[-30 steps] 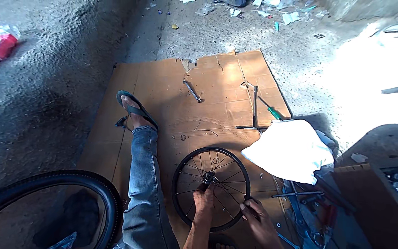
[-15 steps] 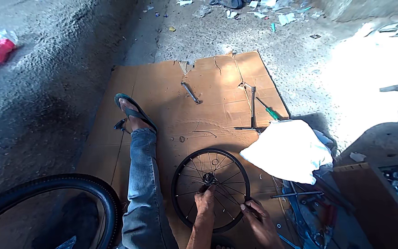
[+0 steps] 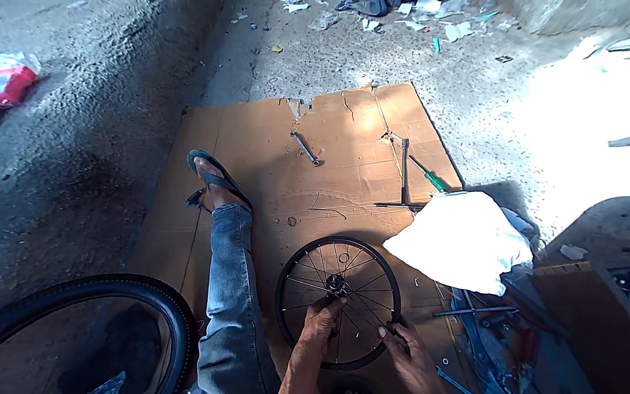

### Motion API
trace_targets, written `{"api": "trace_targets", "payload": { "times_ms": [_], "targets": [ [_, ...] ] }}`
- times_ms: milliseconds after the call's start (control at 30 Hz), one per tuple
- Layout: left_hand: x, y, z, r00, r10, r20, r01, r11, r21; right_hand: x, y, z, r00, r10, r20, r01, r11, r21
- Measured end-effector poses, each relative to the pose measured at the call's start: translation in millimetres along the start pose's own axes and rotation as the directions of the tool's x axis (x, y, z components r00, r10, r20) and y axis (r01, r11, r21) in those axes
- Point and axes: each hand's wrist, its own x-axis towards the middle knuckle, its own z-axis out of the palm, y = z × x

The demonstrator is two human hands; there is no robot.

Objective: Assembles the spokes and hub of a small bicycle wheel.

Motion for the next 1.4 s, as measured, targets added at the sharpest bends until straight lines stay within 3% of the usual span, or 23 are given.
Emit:
{"api": "trace_targets", "payload": {
  "times_ms": [33, 67, 133, 200, 267, 300, 367, 433, 467, 500, 567, 767, 900, 1000, 1067, 1167, 1233, 1300, 1400],
  "targets": [
    [-4.4, 6.8, -6.5, 0.998, 0.062, -0.026, -0.054, 0.971, 0.233, -0.3, -2.2, -0.6, 1.0, 0.007, 0.003, -0.007, 1.0, -0.001],
    [-9.1, 16.7, -14.4, 0.991, 0.118, -0.057, -0.073, 0.861, 0.504, 0.0, -3.2, -0.9, 1.0, 0.01, 0.002, -0.01, 1.0, -0.002],
    [-20.9, 32.3, -23.1, 0.953, 0.256, -0.163, 0.012, 0.505, 0.863, 0.5, -0.3, 0.2, 1.0, -0.003, -0.017, 0.003, 1.0, -0.005],
    [-29.2, 31.7, -27.1, 0.845, 0.507, -0.17, 0.057, 0.231, 0.971, 1.1, 1.3, 1.0, 1.0, -0.004, -0.028, 0.003, 1.0, -0.002],
    [-33.6, 25.3, -24.3, 0.747, 0.66, -0.085, -0.016, 0.145, 0.989, 1.4, -0.4, 1.1, 0.999, 0.012, -0.032, -0.012, 1.0, 0.011],
    [-38.7, 23.6, -16.7, 0.779, 0.623, -0.075, -0.078, 0.215, 0.974, 1.2, -0.9, 1.0, 0.999, 0.013, -0.035, -0.013, 1.0, 0.014],
    [-39.7, 17.3, 1.3, 0.911, 0.405, -0.084, -0.171, 0.553, 0.815, 1.4, -1.3, 1.1, 0.999, -0.002, -0.042, 0.002, 1.0, 0.012],
    [-30.0, 6.1, 17.6, 0.989, 0.143, -0.05, -0.12, 0.942, 0.312, 1.1, -1.2, 2.1, 0.999, -0.016, -0.049, 0.018, 0.999, 0.028],
    [-26.1, 2.4, 25.4, 0.999, 0.024, -0.047, -0.023, 0.999, 0.029, 1.0, -1.5, 2.6, 0.998, -0.021, -0.054, 0.023, 0.999, 0.042],
    [-23.1, -0.8, 31.1, 0.997, -0.048, -0.061, 0.039, 0.987, -0.154, 0.7, -1.3, 2.8, 0.998, -0.027, -0.056, 0.03, 0.998, 0.058],
    [-19.7, -7.9, 35.8, 0.993, -0.075, -0.096, 0.041, 0.948, -0.316, 0.8, 0.1, 2.7, 0.998, -0.03, -0.063, 0.036, 0.995, 0.095],
    [-19.8, -15.5, 24.1, 0.997, -0.079, -0.024, 0.064, 0.928, -0.368, 0.3, 3.5, 4.7, 0.996, -0.042, -0.078, 0.054, 0.987, 0.151],
    [-14.7, -7.4, 32.7, 0.993, -0.115, 0.03, 0.117, 0.897, -0.427, -6.9, 5.2, -0.8, 0.996, -0.084, 0.031, 0.081, 0.991, 0.104],
    [-15.5, -7.8, 34.7, 0.992, -0.119, -0.032, 0.097, 0.918, -0.385, -9.9, 9.7, -11.2, 0.987, -0.027, 0.159, 0.011, 0.995, 0.101],
    [-17.5, -8.8, 27.3, 0.995, -0.1, -0.025, 0.088, 0.948, -0.307, -9.3, 11.7, -15.3, 0.993, -0.023, 0.119, 0.004, 0.988, 0.157],
    [-18.6, -13.2, 5.2, 0.994, -0.05, 0.098, 0.07, 0.974, -0.217, -12.0, 18.2, -10.1, 0.999, -0.009, 0.033, 0.0, 0.959, 0.283],
    [-18.6, -14.1, -9.9, 0.987, -0.034, 0.154, 0.058, 0.987, -0.151, -17.5, 13.5, -1.5, 0.989, 0.146, 0.027, -0.144, 0.89, 0.433],
    [-18.0, -13.5, -24.0, 0.973, -0.032, 0.229, 0.051, 0.996, -0.078, -23.5, 7.3, 3.2, 0.959, 0.266, 0.102, -0.282, 0.831, 0.48],
    [-13.3, -13.5, -34.5, 0.951, -0.018, 0.31, 0.023, 1.0, -0.011, -25.5, 11.8, 3.7, 0.943, 0.232, 0.238, -0.313, 0.859, 0.406]
  ]
}}
